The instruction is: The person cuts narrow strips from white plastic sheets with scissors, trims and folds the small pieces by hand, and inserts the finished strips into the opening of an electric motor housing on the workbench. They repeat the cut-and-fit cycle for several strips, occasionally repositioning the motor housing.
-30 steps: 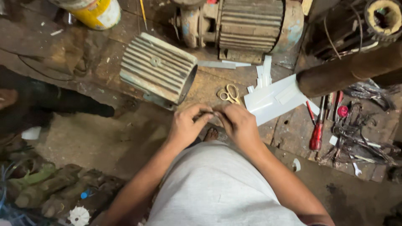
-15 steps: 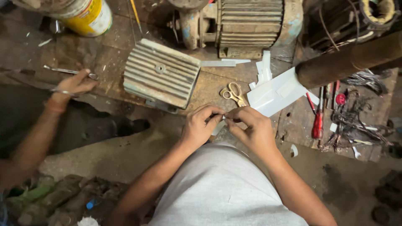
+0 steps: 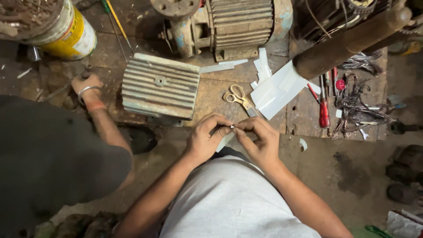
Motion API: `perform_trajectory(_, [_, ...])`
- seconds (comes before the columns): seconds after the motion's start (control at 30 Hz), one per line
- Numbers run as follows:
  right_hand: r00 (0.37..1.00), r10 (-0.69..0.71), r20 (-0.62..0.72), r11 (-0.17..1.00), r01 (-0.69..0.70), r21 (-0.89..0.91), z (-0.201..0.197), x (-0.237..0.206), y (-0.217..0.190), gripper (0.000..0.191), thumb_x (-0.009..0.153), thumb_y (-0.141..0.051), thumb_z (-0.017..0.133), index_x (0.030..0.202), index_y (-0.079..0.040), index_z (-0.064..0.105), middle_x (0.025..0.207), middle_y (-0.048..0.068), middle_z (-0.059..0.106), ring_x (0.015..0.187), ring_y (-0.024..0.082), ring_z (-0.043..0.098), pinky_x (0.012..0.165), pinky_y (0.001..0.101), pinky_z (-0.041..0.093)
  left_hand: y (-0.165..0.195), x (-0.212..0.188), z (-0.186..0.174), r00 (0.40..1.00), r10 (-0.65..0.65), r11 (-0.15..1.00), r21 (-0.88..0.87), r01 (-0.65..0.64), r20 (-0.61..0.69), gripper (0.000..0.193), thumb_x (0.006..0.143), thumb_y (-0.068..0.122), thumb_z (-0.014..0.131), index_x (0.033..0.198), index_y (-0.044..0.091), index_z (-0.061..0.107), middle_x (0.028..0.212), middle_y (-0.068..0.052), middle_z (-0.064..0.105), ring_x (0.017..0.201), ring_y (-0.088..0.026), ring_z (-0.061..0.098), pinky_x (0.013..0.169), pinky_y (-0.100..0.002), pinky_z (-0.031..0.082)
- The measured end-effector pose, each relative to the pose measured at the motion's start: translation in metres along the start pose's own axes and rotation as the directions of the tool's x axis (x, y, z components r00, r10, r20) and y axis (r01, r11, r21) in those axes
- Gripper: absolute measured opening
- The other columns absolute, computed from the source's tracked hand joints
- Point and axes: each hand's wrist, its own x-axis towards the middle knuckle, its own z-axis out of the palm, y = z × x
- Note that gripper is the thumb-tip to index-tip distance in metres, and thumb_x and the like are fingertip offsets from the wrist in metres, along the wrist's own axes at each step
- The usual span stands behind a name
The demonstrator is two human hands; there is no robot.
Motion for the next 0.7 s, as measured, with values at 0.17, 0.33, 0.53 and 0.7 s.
perform_trajectory(0.17, [0.990,0.139,-0.019,0.960,-0.130,0.248,0.006,-0.007,0.005,0.009,0.092,0.000,0.073,0.101,0.000,0.070,0.096,0.007,0.072,0.087,0.011,0.068,0.076,0.0244,0.055,0.019,0.000,-0.008,0.999,-0.033,0.997,-0.063,0.035,0.030,0.016,0.095,0.015,0.073,0.108,0.006,0.072,0.100,-0.005,0.068,0.083,-0.017,0.069,0.072,-0.029,0.056])
perform_trajectory(0.33, [0.990,-0.064,-0.125,0.994,0.051,-0.101,0.001,-0.013,-0.014,0.010,0.091,0.001,0.074,0.101,-0.001,0.072,0.099,0.007,0.075,0.087,0.014,0.073,0.075,0.0259,0.058,0.018,0.001,-0.013,0.995,-0.043,0.996,-0.079,0.051,0.093,0.016,0.092,0.018,0.077,0.100,0.005,0.072,0.097,-0.006,0.069,0.081,-0.016,0.068,0.071,-0.029,0.055])
perform_trajectory(0.53, [0.996,0.083,0.010,0.996,-0.083,0.021,0.003,-0.015,-0.027,0.019,0.086,0.000,0.077,0.104,-0.001,0.071,0.098,0.008,0.074,0.084,0.014,0.074,0.072,0.0254,0.058,-0.006,-0.008,-0.010,0.996,-0.018,1.000,-0.024,0.020,0.091,0.018,0.094,0.018,0.075,0.096,0.002,0.068,0.094,-0.005,0.068,0.081,-0.015,0.066,0.072,-0.029,0.055])
perform_trajectory(0.7, [0.998,0.020,-0.057,0.994,-0.026,-0.102,-0.002,-0.036,0.017,0.018,0.086,0.000,0.072,0.103,-0.002,0.074,0.101,0.012,0.074,0.090,0.019,0.071,0.076,0.0320,0.057,0.076,0.040,0.000,0.853,-0.346,0.774,-0.396,0.495,0.390,0.019,0.110,0.018,0.061,0.110,0.000,0.066,0.101,-0.008,0.067,0.083,-0.017,0.059,0.073,-0.033,0.053])
